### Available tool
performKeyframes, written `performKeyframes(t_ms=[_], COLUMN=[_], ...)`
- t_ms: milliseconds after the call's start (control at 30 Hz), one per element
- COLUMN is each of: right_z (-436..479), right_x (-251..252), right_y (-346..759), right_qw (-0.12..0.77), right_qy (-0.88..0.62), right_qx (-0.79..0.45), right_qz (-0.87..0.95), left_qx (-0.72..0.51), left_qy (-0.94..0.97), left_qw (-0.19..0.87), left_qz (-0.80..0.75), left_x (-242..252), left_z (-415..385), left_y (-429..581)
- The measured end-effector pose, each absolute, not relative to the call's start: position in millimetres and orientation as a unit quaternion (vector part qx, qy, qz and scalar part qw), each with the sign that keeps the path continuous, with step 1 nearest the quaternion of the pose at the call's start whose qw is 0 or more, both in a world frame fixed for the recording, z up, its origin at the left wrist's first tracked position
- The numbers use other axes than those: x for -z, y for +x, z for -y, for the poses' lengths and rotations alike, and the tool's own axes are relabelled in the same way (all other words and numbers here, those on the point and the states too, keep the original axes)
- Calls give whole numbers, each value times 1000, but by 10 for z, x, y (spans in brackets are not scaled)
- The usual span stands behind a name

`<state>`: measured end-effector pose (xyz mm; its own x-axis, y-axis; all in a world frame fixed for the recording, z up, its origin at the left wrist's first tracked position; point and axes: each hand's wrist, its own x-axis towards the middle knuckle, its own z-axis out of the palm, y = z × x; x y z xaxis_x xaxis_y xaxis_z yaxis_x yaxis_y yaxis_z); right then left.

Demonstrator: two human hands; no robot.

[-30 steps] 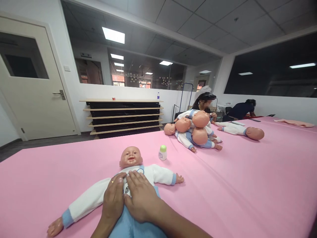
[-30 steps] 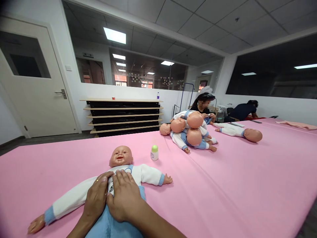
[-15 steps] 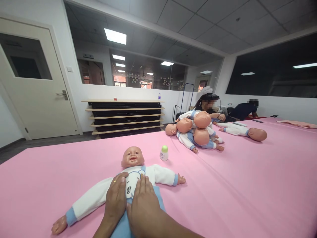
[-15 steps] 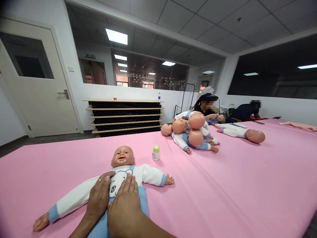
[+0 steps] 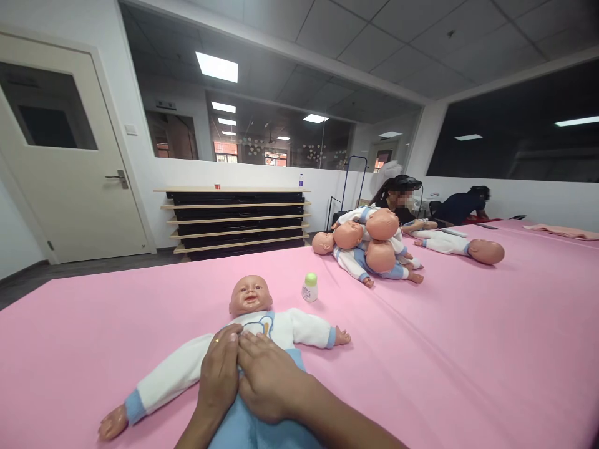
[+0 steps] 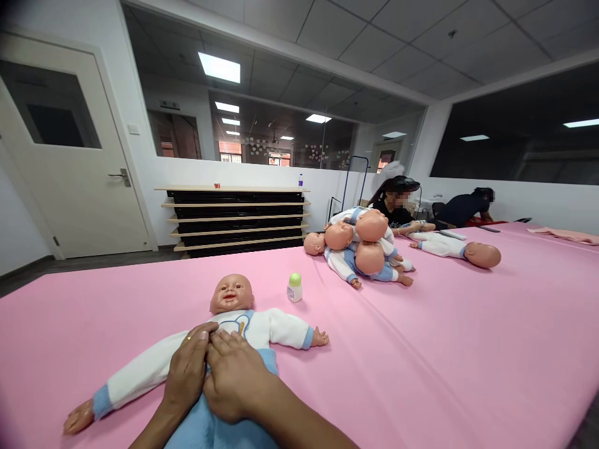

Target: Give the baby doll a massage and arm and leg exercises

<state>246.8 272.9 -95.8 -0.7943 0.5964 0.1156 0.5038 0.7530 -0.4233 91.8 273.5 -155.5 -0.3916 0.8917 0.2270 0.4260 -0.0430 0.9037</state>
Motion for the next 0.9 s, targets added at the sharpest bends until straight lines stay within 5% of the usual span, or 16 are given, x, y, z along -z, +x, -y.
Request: performKeyframes(t_ms=[300, 567, 767, 900], right_z=[-2761, -2606, -2422, -2447], right_x=[1038, 946, 898, 877], right_y=[2453, 2387, 2279, 2339], right_qw=[144, 68, -29, 1], right_qy=[-409, -480, -453, -377], right_qx=[-185, -143, -99, -122], right_qz=[882, 863, 885, 918], left_qx=[-519, -507, -504, -513], left_qy=[512, 519, 513, 509], left_qw=[202, 207, 212, 224], left_qz=[-654, -656, -662, -654], left_x=[1504, 1501, 1500, 1485], left_z=[-2706, -2712, -2712, -2720], left_y=[954, 951, 948, 954])
